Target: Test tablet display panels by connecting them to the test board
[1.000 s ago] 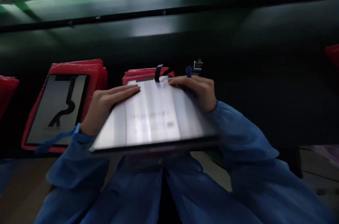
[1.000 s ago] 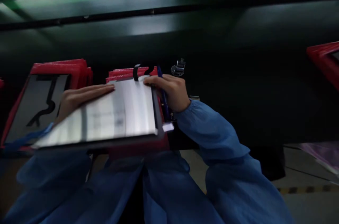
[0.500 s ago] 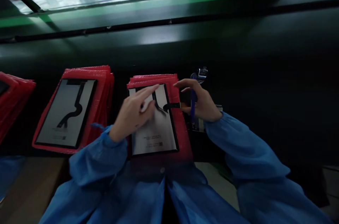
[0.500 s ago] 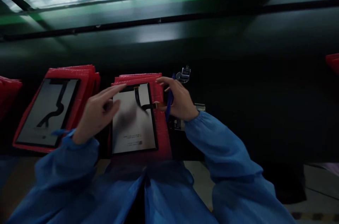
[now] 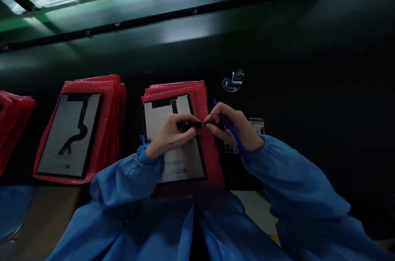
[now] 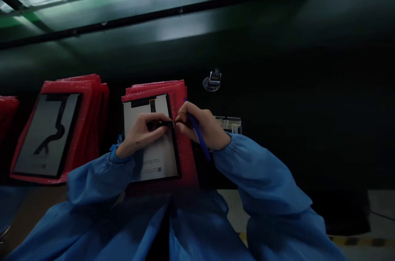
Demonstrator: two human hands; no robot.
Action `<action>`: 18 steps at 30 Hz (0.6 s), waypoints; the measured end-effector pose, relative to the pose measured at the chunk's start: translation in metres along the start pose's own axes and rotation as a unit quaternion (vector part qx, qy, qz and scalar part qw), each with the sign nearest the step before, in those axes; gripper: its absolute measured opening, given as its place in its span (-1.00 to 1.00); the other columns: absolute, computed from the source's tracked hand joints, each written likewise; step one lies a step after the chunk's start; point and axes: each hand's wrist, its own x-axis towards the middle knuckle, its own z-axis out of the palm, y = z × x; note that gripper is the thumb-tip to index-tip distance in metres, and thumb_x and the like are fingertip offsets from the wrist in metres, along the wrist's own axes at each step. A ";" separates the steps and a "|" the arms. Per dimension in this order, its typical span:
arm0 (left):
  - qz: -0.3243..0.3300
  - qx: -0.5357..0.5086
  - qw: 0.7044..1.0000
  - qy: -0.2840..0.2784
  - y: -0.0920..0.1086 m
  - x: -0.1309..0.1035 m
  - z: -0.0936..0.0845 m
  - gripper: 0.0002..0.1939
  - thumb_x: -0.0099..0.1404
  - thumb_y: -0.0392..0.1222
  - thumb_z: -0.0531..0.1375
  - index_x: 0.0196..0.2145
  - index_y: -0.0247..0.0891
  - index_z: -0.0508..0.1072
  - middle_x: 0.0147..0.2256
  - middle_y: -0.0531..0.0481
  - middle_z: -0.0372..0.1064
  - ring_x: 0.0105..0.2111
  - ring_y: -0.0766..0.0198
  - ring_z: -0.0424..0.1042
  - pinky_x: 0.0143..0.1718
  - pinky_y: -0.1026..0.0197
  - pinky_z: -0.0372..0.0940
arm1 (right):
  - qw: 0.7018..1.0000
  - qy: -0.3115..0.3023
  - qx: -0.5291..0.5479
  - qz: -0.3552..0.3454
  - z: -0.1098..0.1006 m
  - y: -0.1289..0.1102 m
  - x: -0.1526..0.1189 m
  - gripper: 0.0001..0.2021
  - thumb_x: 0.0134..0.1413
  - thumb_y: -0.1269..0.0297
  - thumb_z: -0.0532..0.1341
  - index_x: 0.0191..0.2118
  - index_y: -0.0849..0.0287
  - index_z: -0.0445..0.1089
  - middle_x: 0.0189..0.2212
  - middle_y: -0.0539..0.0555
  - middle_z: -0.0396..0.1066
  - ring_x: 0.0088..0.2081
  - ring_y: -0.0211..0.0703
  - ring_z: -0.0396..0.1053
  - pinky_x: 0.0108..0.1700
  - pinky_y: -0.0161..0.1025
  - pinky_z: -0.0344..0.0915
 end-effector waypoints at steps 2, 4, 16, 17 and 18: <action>0.002 0.002 1.000 0.004 0.000 0.000 0.002 -0.81 0.10 -0.26 0.17 -0.36 -0.32 0.56 -0.48 0.01 0.47 -0.47 0.31 0.38 -0.44 0.28 0.22 | 1.000 0.001 -0.019 -0.001 0.004 -0.001 -0.001 -0.74 0.15 0.35 0.26 -0.37 0.10 0.09 -0.38 -0.01 0.47 -0.53 -0.38 0.25 -0.46 -0.41 0.23; 0.001 0.001 1.000 0.003 -0.001 -0.001 0.003 -0.84 0.10 -0.27 0.17 -0.38 -0.32 0.53 -0.49 0.02 0.43 -0.47 0.32 0.34 -0.43 0.28 0.22 | 1.000 -0.004 -0.023 0.000 0.007 -0.003 -0.002 -0.76 0.14 0.40 0.24 -0.37 0.10 0.10 -0.38 -0.03 0.46 -0.52 -0.39 0.25 -0.45 -0.42 0.22; 0.016 -0.018 0.998 -0.061 -0.001 0.002 -0.002 -0.89 0.15 -0.25 0.21 -0.51 -0.29 0.41 -0.57 0.12 0.20 -0.53 0.39 0.17 -0.50 0.30 0.10 | 0.999 -0.009 -0.029 -0.029 0.014 -0.005 -0.003 -0.77 0.12 0.47 0.22 -0.39 0.11 0.12 -0.48 -0.13 0.34 -0.58 -0.44 0.10 -0.54 -0.45 0.08; 0.017 -0.023 0.998 -0.053 0.002 0.000 -0.004 -0.89 0.16 -0.24 0.22 -0.49 -0.29 0.43 -0.56 0.09 0.26 -0.51 0.37 0.22 -0.48 0.29 0.14 | 0.999 0.000 -0.028 -0.027 0.013 -0.006 -0.004 -0.76 0.12 0.46 0.23 -0.40 0.11 0.12 -0.47 -0.12 0.36 -0.58 -0.43 0.13 -0.53 -0.44 0.10; 0.016 -0.029 0.999 -0.040 0.004 -0.004 -0.008 -0.89 0.18 -0.21 0.23 -0.45 -0.30 0.47 -0.52 0.06 0.34 -0.49 0.35 0.28 -0.45 0.29 0.19 | 0.999 0.015 -0.026 -0.021 0.012 -0.007 -0.004 -0.76 0.12 0.45 0.24 -0.41 0.10 0.12 -0.47 -0.10 0.39 -0.57 -0.41 0.18 -0.52 -0.43 0.14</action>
